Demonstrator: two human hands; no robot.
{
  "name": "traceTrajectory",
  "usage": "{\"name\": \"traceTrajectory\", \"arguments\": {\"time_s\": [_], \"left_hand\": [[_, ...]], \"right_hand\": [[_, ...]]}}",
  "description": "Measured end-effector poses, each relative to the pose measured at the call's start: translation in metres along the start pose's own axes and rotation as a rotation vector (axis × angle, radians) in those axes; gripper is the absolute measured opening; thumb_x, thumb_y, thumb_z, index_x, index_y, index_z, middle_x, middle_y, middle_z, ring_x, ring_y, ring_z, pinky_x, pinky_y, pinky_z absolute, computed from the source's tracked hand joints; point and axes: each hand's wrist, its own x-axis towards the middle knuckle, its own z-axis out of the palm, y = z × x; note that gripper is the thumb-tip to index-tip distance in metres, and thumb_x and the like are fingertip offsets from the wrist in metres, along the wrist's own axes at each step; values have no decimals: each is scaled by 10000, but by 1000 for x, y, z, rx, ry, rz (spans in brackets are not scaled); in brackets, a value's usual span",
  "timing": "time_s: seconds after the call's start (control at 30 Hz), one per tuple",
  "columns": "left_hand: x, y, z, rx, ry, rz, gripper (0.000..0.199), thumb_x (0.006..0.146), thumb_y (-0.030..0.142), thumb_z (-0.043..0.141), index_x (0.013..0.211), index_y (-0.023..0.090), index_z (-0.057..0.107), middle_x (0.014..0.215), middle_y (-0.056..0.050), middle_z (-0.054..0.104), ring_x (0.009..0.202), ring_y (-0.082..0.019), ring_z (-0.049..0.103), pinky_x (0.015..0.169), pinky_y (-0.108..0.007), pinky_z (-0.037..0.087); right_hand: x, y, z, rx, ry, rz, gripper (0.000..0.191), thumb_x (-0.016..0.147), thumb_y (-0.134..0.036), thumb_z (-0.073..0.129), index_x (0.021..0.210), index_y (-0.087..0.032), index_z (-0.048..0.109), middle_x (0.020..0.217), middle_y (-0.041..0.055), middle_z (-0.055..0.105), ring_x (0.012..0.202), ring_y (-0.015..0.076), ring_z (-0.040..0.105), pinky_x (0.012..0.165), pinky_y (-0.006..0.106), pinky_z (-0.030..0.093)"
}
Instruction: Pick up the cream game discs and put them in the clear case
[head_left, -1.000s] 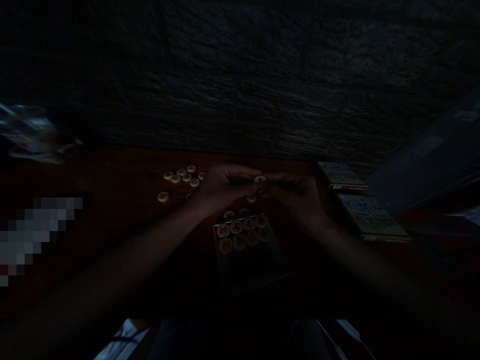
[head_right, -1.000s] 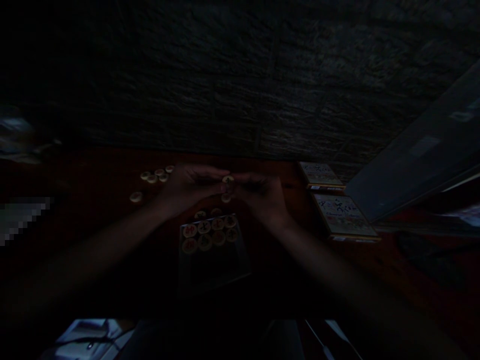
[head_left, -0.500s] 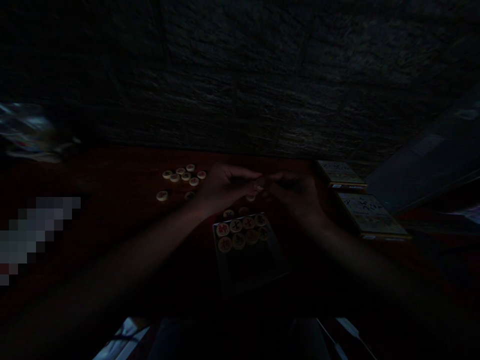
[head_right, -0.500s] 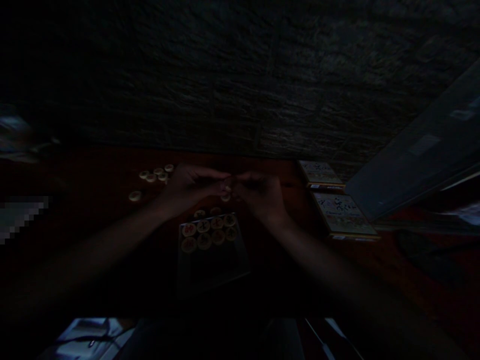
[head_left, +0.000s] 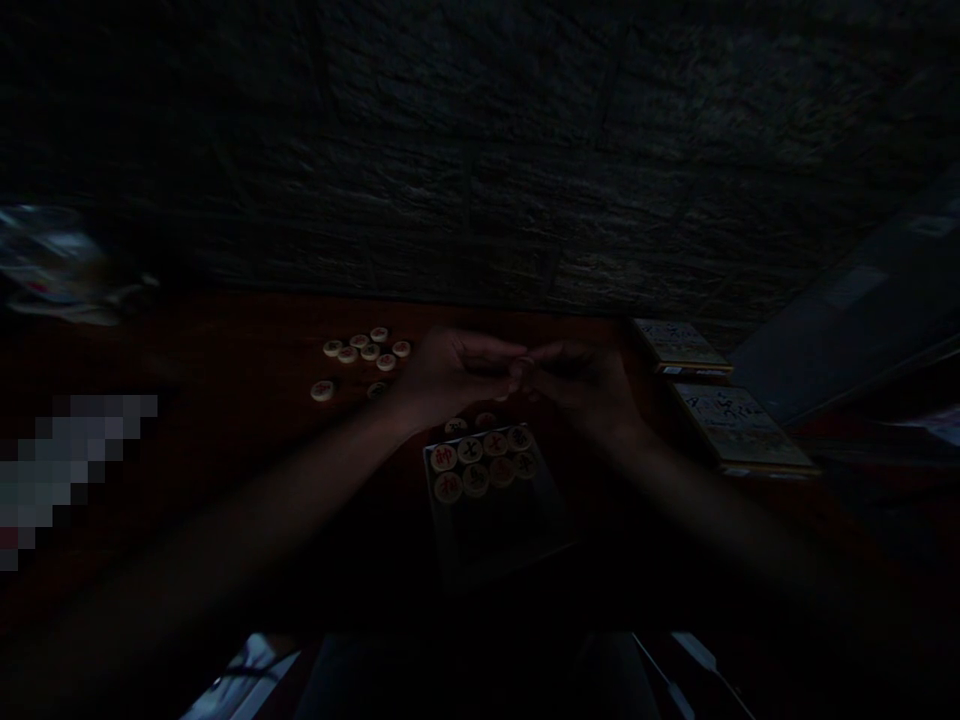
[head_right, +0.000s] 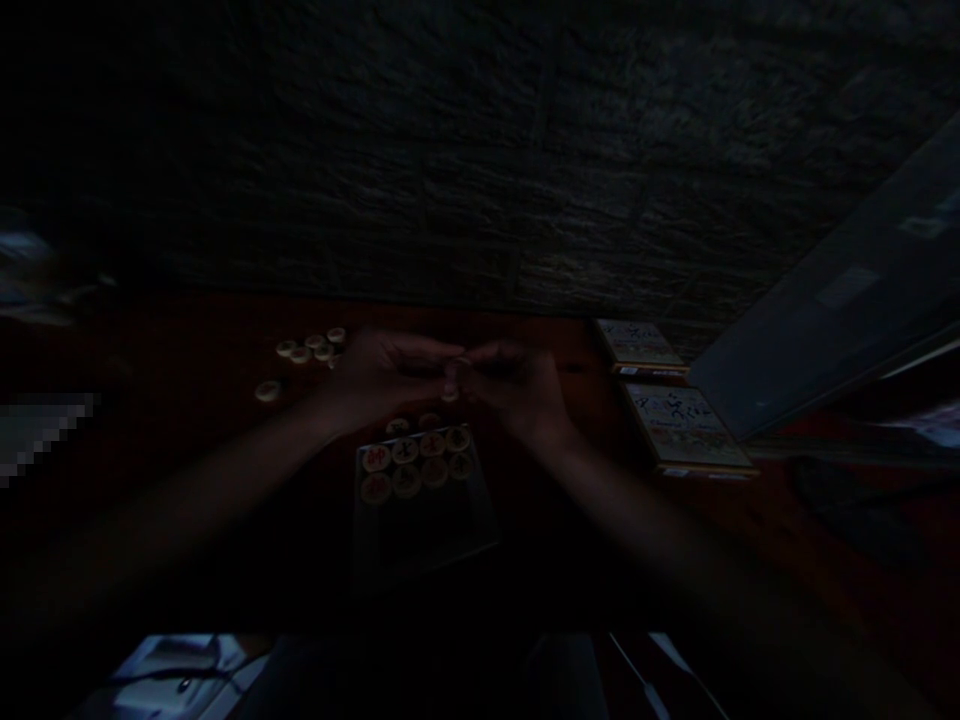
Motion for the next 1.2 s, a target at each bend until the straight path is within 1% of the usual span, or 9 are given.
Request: {"name": "traceTrajectory", "arguments": {"time_s": [0.07, 0.17, 0.3, 0.4, 0.5, 0.7, 0.8, 0.93, 1.2], "left_hand": [[0, 1, -1, -21, -2, -10, 450, 703, 219, 934, 1139, 186, 829, 1074, -95, 843, 966, -246, 812, 932, -377, 640], [0, 1, -3, -67, 17, -39, 406, 738, 275, 925, 1122, 174, 835, 1069, -103, 841, 947, -239, 810, 939, -382, 639], [1, 0, -4, -129, 9, -75, 399, 758, 332, 924, 1114, 175, 836, 1030, -101, 842, 893, -227, 809, 907, -389, 654], [0, -1, -4, -116, 13, -61, 387, 753, 328, 931, 1095, 174, 837, 965, -91, 842, 836, -207, 801, 882, -376, 656], [-1, 1, -4, -115, 6, -48, 357, 760, 314, 928, 1078, 179, 838, 949, -82, 842, 818, -194, 798, 856, -351, 656], [-1, 4, -4, -123, 18, -48, 378, 748, 347, 943, 1058, 161, 832, 987, -90, 842, 864, -210, 809, 886, -370, 667], [0, 3, -5, -135, 26, -45, 400, 732, 362, 954, 1049, 154, 826, 992, -96, 841, 877, -224, 812, 875, -378, 673], [1, 2, -5, -135, 35, -37, 376, 737, 345, 949, 1033, 151, 822, 977, -92, 840, 872, -219, 811, 883, -382, 673], [1, 5, -5, -59, 49, -24, 363, 764, 366, 926, 1040, 154, 826, 967, -100, 840, 852, -224, 808, 848, -378, 673]], "right_hand": [[0, -1, -1, 16, -9, -5, 350, 675, -460, 973, 793, -182, 797, 692, 36, 784, 587, 149, 684, 578, 274, 543], [1, 0, -1, 43, -2, -6, 352, 650, -432, 989, 815, -183, 802, 735, 41, 801, 612, 159, 709, 608, 288, 570], [1, 2, 0, 85, -27, -14, 350, 612, -410, 1003, 790, -191, 796, 728, 29, 797, 624, 169, 727, 646, 307, 596], [0, 2, 0, 119, -56, -20, 323, 634, -389, 995, 800, -197, 795, 741, 29, 803, 660, 183, 750, 698, 335, 621], [0, 1, -1, 130, -62, -24, 304, 641, -363, 996, 808, -202, 799, 736, 22, 803, 664, 178, 752, 716, 335, 629], [-1, -1, -1, 120, -76, 11, 327, 657, -409, 984, 850, -197, 827, 755, 30, 809, 672, 179, 752, 697, 324, 628], [-1, 0, -1, 117, -82, 15, 329, 681, -433, 969, 864, -196, 834, 767, 35, 811, 682, 183, 755, 714, 334, 632], [-2, -2, -1, 102, -85, 32, 325, 697, -455, 957, 864, -203, 839, 798, 45, 816, 716, 191, 760, 748, 355, 639], [-1, -4, -1, 122, -87, 35, 225, 732, -368, 920, 892, -225, 854, 773, 30, 811, 717, 186, 757, 773, 362, 639]]}}
